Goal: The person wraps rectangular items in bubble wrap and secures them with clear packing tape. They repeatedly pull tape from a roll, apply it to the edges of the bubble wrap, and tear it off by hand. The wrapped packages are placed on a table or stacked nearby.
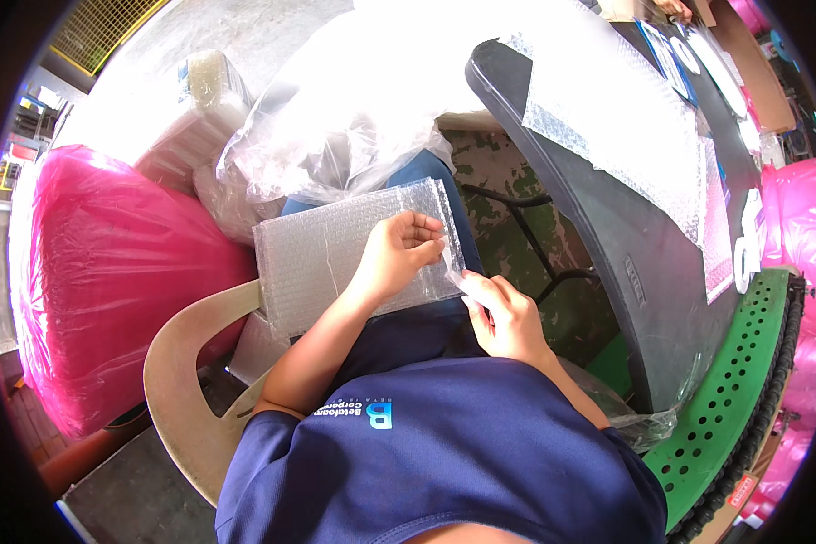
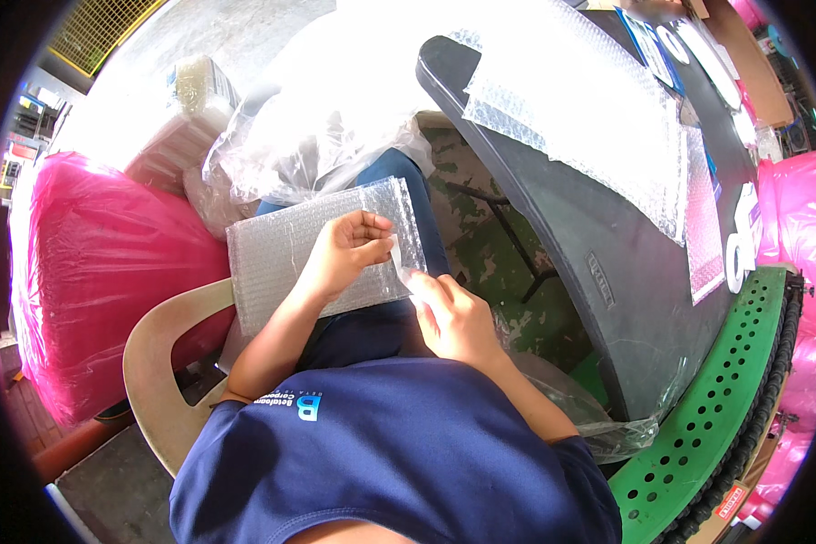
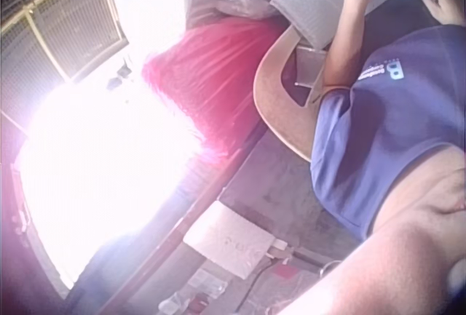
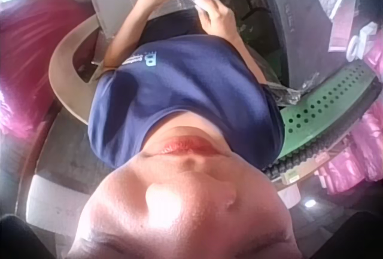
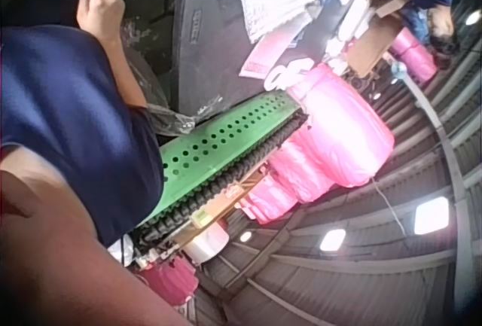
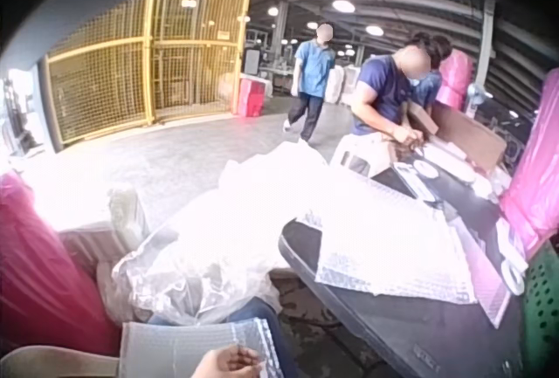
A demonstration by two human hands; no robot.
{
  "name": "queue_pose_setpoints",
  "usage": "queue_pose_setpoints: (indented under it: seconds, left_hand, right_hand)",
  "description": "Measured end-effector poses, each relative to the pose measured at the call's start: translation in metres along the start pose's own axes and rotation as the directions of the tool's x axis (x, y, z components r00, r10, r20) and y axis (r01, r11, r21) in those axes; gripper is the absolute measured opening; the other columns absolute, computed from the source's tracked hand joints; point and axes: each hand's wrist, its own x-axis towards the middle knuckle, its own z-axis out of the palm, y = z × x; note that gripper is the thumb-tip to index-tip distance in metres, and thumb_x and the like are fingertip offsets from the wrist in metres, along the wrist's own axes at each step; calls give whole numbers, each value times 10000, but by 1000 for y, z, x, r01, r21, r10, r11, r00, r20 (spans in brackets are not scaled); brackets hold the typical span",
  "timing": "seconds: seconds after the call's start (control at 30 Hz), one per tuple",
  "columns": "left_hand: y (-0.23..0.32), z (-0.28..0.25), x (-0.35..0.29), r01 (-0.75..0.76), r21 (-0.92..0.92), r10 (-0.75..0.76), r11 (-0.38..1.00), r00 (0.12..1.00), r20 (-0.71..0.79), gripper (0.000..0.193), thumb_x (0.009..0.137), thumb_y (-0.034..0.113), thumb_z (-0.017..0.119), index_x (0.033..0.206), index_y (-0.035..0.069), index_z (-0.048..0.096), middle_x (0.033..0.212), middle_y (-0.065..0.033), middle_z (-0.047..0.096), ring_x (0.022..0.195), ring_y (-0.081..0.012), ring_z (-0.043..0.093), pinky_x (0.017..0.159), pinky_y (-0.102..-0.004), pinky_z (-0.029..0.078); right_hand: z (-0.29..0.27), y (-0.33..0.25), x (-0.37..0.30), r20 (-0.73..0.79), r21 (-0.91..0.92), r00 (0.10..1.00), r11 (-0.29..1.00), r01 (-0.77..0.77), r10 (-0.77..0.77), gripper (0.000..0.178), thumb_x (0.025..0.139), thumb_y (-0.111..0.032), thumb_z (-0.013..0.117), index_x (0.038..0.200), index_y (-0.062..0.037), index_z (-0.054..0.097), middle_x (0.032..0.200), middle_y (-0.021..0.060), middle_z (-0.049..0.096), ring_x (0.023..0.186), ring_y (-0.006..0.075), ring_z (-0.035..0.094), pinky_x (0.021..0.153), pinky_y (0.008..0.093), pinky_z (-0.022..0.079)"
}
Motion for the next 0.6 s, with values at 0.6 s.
queue_pose_setpoints:
  seconds: [0.6]
  left_hand:
    - [-41, -40, 109, -307, 422, 397, 853, 906, -145, 369, 845, 64, 697, 1079, 4, 418, 909, -112, 694, 822, -152, 629, 766, -282, 493]
  right_hand:
    - [1, 15, -24, 438, 68, 883, 973, -219, 168, 465, 859, -151, 628, 1296, -20, 538, 740, 208, 582, 590, 316, 581, 570, 385, 475]
